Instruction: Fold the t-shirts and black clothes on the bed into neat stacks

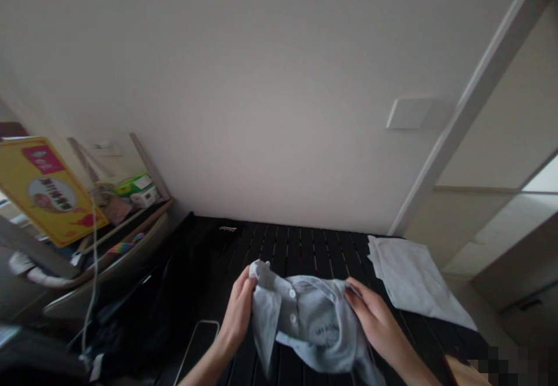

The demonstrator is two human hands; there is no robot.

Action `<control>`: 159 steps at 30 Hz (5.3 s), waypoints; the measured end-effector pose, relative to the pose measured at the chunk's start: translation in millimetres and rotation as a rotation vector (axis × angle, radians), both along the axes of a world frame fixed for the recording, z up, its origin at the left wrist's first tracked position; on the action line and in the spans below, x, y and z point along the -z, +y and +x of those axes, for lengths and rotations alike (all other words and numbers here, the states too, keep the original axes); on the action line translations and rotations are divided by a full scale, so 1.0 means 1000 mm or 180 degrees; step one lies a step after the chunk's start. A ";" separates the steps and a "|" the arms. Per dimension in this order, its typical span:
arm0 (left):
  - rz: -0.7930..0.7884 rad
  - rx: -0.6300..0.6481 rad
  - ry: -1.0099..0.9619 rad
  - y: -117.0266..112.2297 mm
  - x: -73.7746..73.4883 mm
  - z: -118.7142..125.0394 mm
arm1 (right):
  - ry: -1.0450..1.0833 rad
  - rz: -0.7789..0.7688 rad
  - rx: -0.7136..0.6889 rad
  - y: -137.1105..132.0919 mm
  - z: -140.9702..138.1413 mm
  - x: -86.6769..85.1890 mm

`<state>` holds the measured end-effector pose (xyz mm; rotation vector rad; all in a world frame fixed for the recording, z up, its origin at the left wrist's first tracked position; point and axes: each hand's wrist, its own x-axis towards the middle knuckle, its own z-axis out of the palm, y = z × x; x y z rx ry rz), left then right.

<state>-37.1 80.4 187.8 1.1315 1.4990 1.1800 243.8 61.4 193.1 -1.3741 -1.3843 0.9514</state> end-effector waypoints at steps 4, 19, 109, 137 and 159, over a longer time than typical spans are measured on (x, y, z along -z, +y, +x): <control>-0.0094 0.1260 0.0602 -0.025 -0.049 -0.006 | -0.0101 -0.0159 -0.0129 -0.012 0.010 -0.025; 0.1235 0.0043 0.1866 0.122 -0.017 -0.043 | -0.2731 0.1221 0.0841 0.112 0.045 0.048; 0.0854 0.1375 0.3909 -0.041 0.200 0.066 | -0.2573 -0.1368 0.1098 0.075 0.037 0.185; 0.0600 0.1684 0.3279 -0.072 0.172 0.040 | -0.2206 0.0272 -0.0773 0.069 -0.066 0.187; 0.0793 0.3181 0.2921 -0.130 0.148 0.004 | -0.2780 0.0172 -0.1896 -0.141 -0.020 0.165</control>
